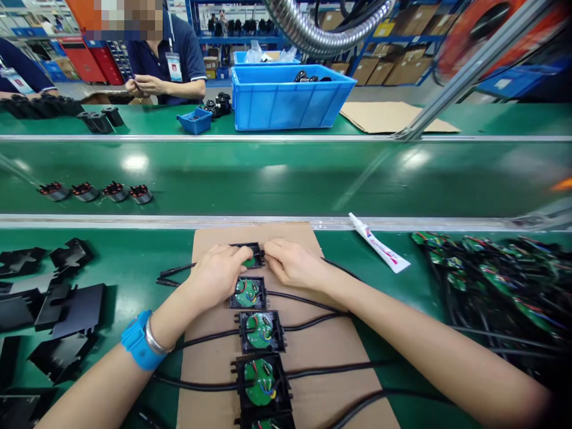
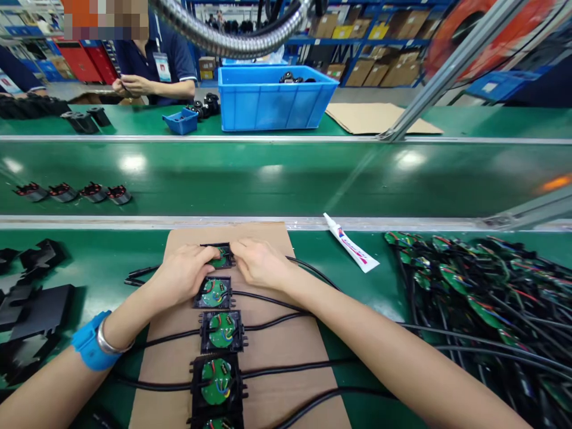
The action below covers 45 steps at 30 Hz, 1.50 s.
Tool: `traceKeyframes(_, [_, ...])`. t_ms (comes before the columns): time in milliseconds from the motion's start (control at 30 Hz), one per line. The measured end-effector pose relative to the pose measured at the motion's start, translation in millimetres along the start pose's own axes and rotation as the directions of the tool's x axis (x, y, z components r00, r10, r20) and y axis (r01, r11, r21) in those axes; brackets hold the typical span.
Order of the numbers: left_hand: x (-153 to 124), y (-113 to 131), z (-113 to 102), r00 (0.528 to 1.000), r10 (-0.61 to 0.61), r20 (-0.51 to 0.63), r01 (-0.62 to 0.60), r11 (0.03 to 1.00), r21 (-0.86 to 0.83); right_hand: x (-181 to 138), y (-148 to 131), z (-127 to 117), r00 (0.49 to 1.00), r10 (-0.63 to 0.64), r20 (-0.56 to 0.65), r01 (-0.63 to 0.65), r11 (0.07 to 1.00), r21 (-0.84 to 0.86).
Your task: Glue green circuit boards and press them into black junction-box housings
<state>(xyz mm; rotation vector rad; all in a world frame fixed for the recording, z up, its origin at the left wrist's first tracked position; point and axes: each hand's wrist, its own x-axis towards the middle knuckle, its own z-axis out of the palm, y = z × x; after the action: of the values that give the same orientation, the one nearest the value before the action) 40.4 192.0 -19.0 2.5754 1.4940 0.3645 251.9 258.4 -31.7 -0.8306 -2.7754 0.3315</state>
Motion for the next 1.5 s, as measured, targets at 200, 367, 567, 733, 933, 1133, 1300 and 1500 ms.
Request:
traceKeyframes(200, [2, 4, 0, 0.996, 0.028, 0.081, -0.033, 0.997, 0.065, 6, -8, -7, 0.995, -0.018, 0.098, 0.021, 0.999, -0.031])
traceKeyframes(367, [5, 12, -2, 0.994, -0.003, 0.106, -0.015, 0.986, 0.169, 6, -20, -11, 0.989, 0.025, 0.143, 0.0, 0.984, -0.177])
traceKeyframes(567, [-2, 8, 2, 0.998, 0.011, 0.064, -0.025, 0.974, 0.223, 2, -4, -4, 0.993, 0.074, -0.089, -0.065, 0.993, 0.095])
traceKeyframes(733, [0, 11, -3, 0.987, 0.025, 0.156, -0.071, 0.951, 0.3, 8, 1, 1, 0.981, 0.11, -0.157, -0.067, 0.964, 0.257])
traceKeyframes(933, [10, 18, -10, 0.976, -0.013, 0.219, -0.038, 0.973, 0.227, 5, -1, 14, 0.97, -0.022, -0.241, 0.056, 0.99, 0.133])
traceKeyframes(1133, [16, -1, -35, 0.993, -0.027, 0.111, 0.018, 0.997, 0.078, 5, 0, -9, 0.982, -0.081, -0.17, 0.083, 0.997, 0.006])
traceKeyframes(1300, [1, -24, -41, 0.973, -0.231, -0.026, 0.23, 0.972, -0.049, 13, -41, -26, 0.994, -0.013, -0.107, 0.003, 0.996, -0.09])
traceKeyframes(1500, [-8, -36, -19, 0.949, -0.316, 0.019, 0.314, 0.933, -0.173, 27, -77, -8, 0.998, -0.043, 0.037, 0.048, 0.99, -0.132])
